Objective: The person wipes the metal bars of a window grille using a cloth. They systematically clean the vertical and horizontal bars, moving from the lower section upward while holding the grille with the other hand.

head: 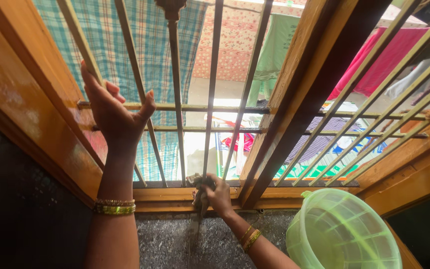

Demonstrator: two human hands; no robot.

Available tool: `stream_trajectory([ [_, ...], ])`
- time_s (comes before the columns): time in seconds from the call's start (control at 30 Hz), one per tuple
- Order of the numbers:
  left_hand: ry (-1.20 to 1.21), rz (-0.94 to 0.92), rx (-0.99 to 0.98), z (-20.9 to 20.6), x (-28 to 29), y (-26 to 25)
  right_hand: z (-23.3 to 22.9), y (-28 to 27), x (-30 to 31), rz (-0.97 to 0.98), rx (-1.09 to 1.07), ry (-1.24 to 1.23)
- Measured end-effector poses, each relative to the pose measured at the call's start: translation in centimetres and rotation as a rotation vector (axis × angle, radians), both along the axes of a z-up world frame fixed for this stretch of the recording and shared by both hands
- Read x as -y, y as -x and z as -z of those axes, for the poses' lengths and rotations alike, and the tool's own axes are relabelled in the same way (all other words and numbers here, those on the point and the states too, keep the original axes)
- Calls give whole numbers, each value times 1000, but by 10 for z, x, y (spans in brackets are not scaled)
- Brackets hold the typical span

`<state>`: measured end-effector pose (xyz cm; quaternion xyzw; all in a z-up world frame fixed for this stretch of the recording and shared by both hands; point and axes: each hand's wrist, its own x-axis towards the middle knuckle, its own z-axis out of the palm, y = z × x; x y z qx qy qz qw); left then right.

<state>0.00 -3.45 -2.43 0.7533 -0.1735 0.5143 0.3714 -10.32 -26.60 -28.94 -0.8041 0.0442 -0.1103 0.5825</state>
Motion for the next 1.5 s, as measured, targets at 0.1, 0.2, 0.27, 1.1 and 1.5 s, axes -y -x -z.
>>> stream_trajectory([
  [0.1,-8,17,14,1,-5,0,-15,-1,-4,18,2,-57],
  [0.2,1,15,-25,3,-10,-2,-52,2,-17,24,-119,-209],
  [0.27,-8,15,-7,-4,-13,-3,-90,2,-23,31,-35,-300],
  [1.1,-28,123,13,8,-53,-25,-27,6,-92,192,47,51],
  [1.5,-42,184,-25,0,-63,-16,-53,27,-66,319,-105,602],
])
